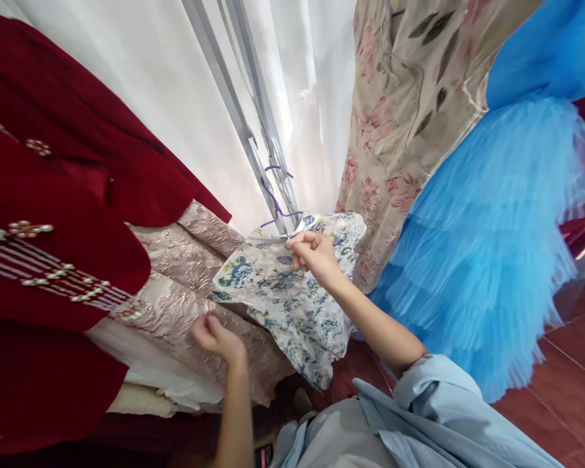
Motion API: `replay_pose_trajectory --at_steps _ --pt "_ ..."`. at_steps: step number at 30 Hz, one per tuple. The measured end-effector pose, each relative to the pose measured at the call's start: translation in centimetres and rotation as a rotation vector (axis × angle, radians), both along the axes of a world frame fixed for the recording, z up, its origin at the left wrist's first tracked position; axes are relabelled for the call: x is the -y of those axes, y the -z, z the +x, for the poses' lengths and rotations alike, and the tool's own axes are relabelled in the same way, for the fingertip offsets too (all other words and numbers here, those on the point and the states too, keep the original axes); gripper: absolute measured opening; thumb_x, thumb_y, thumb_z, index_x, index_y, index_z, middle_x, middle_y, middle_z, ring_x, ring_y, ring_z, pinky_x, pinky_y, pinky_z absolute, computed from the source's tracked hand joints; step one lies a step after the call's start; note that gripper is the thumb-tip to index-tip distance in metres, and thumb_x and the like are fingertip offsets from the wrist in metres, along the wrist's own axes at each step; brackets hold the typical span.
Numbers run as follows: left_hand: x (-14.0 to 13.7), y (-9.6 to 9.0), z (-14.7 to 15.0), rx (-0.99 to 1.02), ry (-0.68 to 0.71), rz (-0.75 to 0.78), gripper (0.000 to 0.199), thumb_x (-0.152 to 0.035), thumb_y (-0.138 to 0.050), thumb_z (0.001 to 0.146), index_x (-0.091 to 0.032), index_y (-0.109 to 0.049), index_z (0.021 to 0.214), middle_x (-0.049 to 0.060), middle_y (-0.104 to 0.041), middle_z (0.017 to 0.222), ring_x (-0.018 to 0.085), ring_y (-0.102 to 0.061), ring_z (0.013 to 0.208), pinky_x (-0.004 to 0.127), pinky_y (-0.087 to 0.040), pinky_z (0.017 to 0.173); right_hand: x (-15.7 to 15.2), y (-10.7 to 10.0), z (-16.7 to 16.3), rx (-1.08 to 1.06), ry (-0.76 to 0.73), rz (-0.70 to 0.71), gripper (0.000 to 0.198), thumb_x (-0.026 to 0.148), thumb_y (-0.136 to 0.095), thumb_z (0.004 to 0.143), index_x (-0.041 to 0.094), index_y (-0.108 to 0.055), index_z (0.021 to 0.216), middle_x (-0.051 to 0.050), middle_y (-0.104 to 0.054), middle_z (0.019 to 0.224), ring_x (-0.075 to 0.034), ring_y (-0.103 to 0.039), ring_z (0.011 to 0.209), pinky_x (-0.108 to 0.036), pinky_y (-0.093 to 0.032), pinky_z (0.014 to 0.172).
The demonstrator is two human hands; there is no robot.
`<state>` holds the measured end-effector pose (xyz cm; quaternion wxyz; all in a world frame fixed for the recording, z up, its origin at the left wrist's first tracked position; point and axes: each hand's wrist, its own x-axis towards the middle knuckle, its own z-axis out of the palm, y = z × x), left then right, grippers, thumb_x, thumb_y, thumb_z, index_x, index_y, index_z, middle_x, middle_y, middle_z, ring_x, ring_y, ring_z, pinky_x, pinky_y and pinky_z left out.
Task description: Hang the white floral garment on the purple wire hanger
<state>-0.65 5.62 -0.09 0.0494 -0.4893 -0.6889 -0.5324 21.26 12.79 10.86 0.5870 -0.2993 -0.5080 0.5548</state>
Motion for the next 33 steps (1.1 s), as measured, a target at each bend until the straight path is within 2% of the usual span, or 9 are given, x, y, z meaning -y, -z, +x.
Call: replay_pose_trajectory --at_steps 2,3,6,9,12,19,22,28,33 --pt "-1.6 -4.2 0.6 -0.037 -0.002 0.302 0.028 -0.033 -0.034 0.102 -0.018 -0.055 0.112 0.01 -0.059 0.102 0.026 -0.058 0.104 0.048 -0.049 0.095 0.5 0.1 0.3 0.04 0.013 0.032 0.028 0.042 -0.068 0.077 0.018 -0.058 0.069 0.006 -0.056 0.042 -0.007 -0.043 0.035 -0.019 -0.033 0.041" --pt "-2.3 -6.7 1.4 -0.146 0.149 0.343 0.024 -0.033 -0.04 0.101 -0.019 -0.058 0.106 0.01 -0.061 0.102 0.025 -0.06 0.103 0.045 -0.049 0.096 0.8 0.2 0.4 0.06 0.025 0.054 0.027 0.042 -0.067 0.079 0.018 -0.058 0.07 0.006 -0.057 0.043 -0.007 -0.045 0.036 -0.019 -0.034 0.043" --pt "-4.2 -13.7 5.3 -0.532 0.611 0.152 0.019 -0.031 -0.049 0.098 -0.02 -0.064 0.103 0.008 -0.067 0.106 0.025 -0.06 0.107 0.041 -0.046 0.099 1.2 0.4 0.8 0.107 0.048 0.132 0.025 0.04 -0.064 0.082 0.018 -0.057 0.072 0.006 -0.056 0.045 -0.008 -0.05 0.041 -0.019 -0.036 0.046" --pt "-5.9 -17.3 8.9 -0.67 0.84 -0.151 0.024 -0.028 -0.045 0.099 -0.018 -0.066 0.095 0.006 -0.069 0.096 0.021 -0.063 0.092 0.034 -0.048 0.085 1.0 0.7 1.1 0.114 0.065 0.181 0.025 0.037 -0.062 0.083 0.019 -0.052 0.069 0.006 -0.054 0.047 -0.009 -0.051 0.042 -0.019 -0.035 0.046" --pt "-7.3 -17.3 10.3 -0.699 0.869 -0.195 0.028 -0.024 -0.042 0.099 -0.017 -0.065 0.085 0.006 -0.068 0.085 0.019 -0.062 0.08 0.03 -0.047 0.076 0.4 1.1 1.2 0.1 0.105 0.176 0.028 0.037 -0.06 0.082 0.02 -0.048 0.064 0.007 -0.049 0.047 -0.007 -0.045 0.041 -0.02 -0.031 0.044" --pt "-9.0 -16.2 9.6 -0.814 0.752 0.055 0.027 -0.024 -0.043 0.101 -0.014 -0.066 0.091 0.008 -0.069 0.083 0.018 -0.063 0.075 0.028 -0.045 0.068 -1.3 4.2 -0.2 0.146 0.183 0.083 0.026 0.036 -0.059 0.077 0.021 -0.046 0.06 0.007 -0.042 0.047 -0.008 -0.035 0.043 -0.022 -0.026 0.046" --pt "-9.3 -17.4 8.7 -0.776 0.71 0.118 0.029 -0.027 -0.045 0.101 -0.014 -0.069 0.09 0.008 -0.07 0.082 0.018 -0.064 0.074 0.028 -0.046 0.069 -2.0 8.1 -0.6 0.366 0.236 0.034 0.022 0.03 -0.057 0.077 0.02 -0.047 0.06 0.005 -0.048 0.051 -0.01 -0.041 0.048 -0.023 -0.029 0.051" --pt "-9.7 -18.5 4.3 -0.502 0.766 0.032 0.021 -0.035 -0.064 0.092 -0.017 -0.076 0.09 0.004 -0.075 0.084 0.018 -0.068 0.075 0.029 -0.052 0.072 0.8 19.7 -0.1 0.988 0.23 -0.166 0.018 0.025 -0.058 0.083 0.017 -0.059 0.067 -0.005 -0.063 0.066 -0.017 -0.056 0.064 -0.026 -0.029 0.058" --pt "-11.4 -16.8 -3.8 0.095 0.745 0.053 0.027 -0.043 -0.083 0.074 -0.019 -0.075 0.084 0.001 -0.066 0.069 0.013 -0.056 0.058 0.028 -0.047 0.054 4.2 25.4 -0.4 0.866 0.114 -0.192 0.024 0.034 -0.055 0.091 0.015 -0.068 0.084 -0.002 -0.061 0.06 -0.017 -0.058 0.06 -0.025 -0.034 0.059"
